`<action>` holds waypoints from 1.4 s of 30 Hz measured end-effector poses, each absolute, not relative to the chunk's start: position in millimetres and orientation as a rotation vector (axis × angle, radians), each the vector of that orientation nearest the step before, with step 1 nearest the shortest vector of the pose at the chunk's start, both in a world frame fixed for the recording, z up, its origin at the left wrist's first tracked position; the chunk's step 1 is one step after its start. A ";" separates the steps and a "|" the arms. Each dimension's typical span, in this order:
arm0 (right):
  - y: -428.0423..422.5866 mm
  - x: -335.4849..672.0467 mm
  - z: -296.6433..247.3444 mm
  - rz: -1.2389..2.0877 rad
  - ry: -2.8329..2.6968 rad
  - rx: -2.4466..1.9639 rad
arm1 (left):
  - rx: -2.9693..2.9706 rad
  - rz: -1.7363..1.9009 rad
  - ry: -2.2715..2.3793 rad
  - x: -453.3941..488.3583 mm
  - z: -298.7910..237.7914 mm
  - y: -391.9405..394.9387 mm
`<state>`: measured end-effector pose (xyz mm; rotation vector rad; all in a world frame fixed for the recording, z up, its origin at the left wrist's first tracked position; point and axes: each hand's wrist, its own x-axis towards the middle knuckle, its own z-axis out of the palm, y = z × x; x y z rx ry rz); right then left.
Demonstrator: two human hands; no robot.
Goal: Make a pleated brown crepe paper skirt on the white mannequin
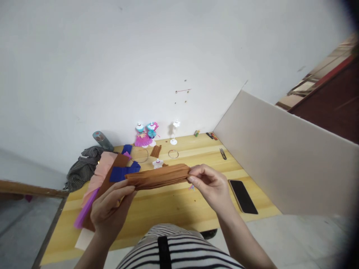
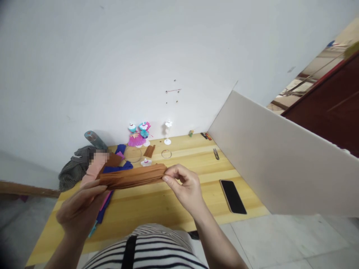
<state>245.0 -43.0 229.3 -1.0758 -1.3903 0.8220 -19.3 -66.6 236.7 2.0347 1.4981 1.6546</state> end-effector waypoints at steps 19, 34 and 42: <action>-45.1 248.3 232.9 0.819 -1.462 -0.957 | 1.234 1.538 1.421 -7.4 243.3 -64.5; -51.7 250.7 228.1 0.833 -1.568 -0.951 | 1.364 1.644 1.428 -4.7 237.2 -65.6; -50.7 258.1 230.6 0.484 -1.551 -1.111 | 1.695 1.639 1.487 -8.8 240.0 -61.5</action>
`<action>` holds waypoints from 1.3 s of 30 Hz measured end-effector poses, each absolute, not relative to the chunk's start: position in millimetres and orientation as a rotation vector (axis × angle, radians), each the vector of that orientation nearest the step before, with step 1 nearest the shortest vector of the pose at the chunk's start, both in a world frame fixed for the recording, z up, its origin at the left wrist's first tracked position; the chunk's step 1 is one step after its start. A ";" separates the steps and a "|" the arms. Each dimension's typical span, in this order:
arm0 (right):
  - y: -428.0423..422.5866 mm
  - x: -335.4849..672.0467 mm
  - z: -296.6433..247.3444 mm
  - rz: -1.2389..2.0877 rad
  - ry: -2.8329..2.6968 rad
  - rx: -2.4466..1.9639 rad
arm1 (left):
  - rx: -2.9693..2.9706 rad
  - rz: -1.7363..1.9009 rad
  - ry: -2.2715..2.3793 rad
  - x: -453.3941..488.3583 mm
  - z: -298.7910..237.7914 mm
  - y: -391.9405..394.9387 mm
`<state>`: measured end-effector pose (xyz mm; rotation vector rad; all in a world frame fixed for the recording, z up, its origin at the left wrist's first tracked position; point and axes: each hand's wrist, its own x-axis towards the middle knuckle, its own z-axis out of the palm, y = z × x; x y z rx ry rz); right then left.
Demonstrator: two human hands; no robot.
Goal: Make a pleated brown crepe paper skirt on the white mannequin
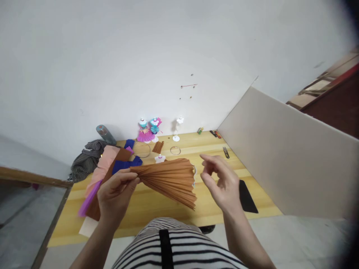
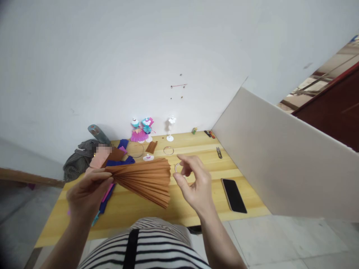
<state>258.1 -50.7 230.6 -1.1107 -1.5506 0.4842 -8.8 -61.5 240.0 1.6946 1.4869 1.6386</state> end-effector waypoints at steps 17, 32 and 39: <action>-41.1 210.3 239.6 0.277 -2.076 -1.006 | 2.207 1.387 1.346 7.2 253.1 -45.9; -42.4 206.0 225.6 0.355 -2.045 -1.070 | 1.540 1.211 1.293 1.8 261.9 -32.7; -40.8 208.9 227.9 0.423 -2.018 -1.046 | 1.411 1.201 1.257 -2.9 262.7 -32.4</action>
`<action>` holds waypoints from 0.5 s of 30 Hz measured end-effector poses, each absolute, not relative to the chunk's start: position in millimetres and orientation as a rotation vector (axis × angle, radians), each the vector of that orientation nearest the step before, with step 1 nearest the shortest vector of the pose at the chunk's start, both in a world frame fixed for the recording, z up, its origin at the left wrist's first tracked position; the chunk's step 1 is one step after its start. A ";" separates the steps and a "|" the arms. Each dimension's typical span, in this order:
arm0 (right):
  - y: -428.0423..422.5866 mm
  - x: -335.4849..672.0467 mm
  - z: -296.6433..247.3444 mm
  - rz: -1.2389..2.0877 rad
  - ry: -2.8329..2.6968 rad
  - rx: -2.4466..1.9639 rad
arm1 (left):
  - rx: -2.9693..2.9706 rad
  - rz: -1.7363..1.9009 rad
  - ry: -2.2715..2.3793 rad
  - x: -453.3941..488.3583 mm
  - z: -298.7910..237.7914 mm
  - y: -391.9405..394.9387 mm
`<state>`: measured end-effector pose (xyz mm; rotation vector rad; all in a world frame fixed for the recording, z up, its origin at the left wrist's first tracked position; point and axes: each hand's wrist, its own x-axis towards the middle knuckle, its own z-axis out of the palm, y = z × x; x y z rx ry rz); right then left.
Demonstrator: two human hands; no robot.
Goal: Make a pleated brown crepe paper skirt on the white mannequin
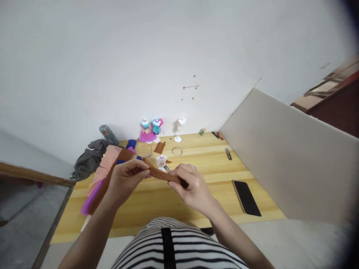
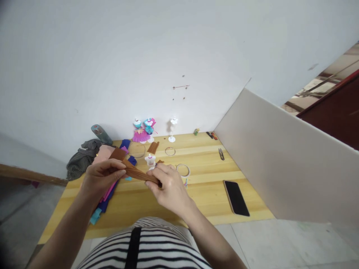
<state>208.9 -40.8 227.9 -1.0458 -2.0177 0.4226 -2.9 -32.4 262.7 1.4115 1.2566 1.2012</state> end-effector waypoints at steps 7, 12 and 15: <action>-39.3 220.2 230.6 0.433 -1.990 -0.981 | 1.292 1.304 1.306 -13.6 265.9 -33.9; -37.2 225.9 227.1 0.405 -1.977 -0.917 | 1.308 1.334 1.336 -20.4 266.0 -31.8; -35.8 228.0 226.0 0.436 -1.936 -0.893 | 1.286 1.349 1.318 -22.8 261.5 -31.2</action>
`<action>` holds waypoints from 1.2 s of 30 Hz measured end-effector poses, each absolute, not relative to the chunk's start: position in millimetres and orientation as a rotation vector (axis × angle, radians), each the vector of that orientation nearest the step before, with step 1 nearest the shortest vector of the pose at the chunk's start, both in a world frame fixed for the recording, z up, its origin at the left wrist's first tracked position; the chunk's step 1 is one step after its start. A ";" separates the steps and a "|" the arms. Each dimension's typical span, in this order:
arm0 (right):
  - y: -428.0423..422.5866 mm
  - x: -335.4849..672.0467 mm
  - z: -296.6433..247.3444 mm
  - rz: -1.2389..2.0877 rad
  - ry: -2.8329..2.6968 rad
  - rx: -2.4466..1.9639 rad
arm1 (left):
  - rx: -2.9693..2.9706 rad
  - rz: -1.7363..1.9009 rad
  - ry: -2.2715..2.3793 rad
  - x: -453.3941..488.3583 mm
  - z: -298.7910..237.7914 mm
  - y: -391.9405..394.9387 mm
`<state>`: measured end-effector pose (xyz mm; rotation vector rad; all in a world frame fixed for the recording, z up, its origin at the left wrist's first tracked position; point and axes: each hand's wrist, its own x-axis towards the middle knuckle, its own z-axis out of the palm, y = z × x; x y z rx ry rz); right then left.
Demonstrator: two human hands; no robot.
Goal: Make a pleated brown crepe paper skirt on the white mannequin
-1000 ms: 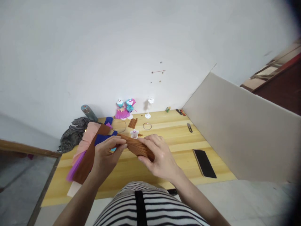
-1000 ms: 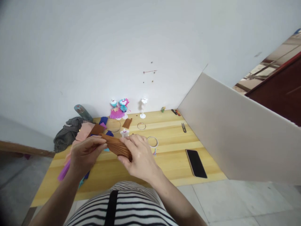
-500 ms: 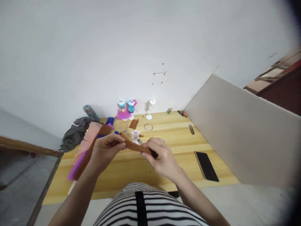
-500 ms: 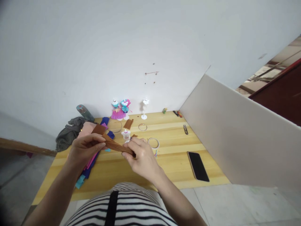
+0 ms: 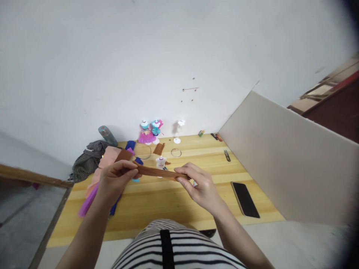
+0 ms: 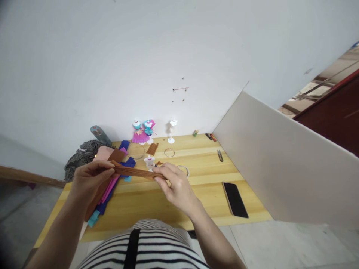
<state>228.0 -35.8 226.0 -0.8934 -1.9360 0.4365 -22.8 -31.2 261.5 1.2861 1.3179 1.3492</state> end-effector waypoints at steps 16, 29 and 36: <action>-34.8 226.9 231.7 0.607 -1.668 -1.000 | 1.160 1.381 1.384 -24.5 254.6 -40.7; -36.5 222.9 223.5 0.897 -1.296 -1.082 | 1.079 1.402 1.374 -18.7 251.7 -47.2; -28.3 223.7 224.4 0.988 -1.343 -1.179 | 1.170 1.453 1.442 -14.8 250.3 -51.6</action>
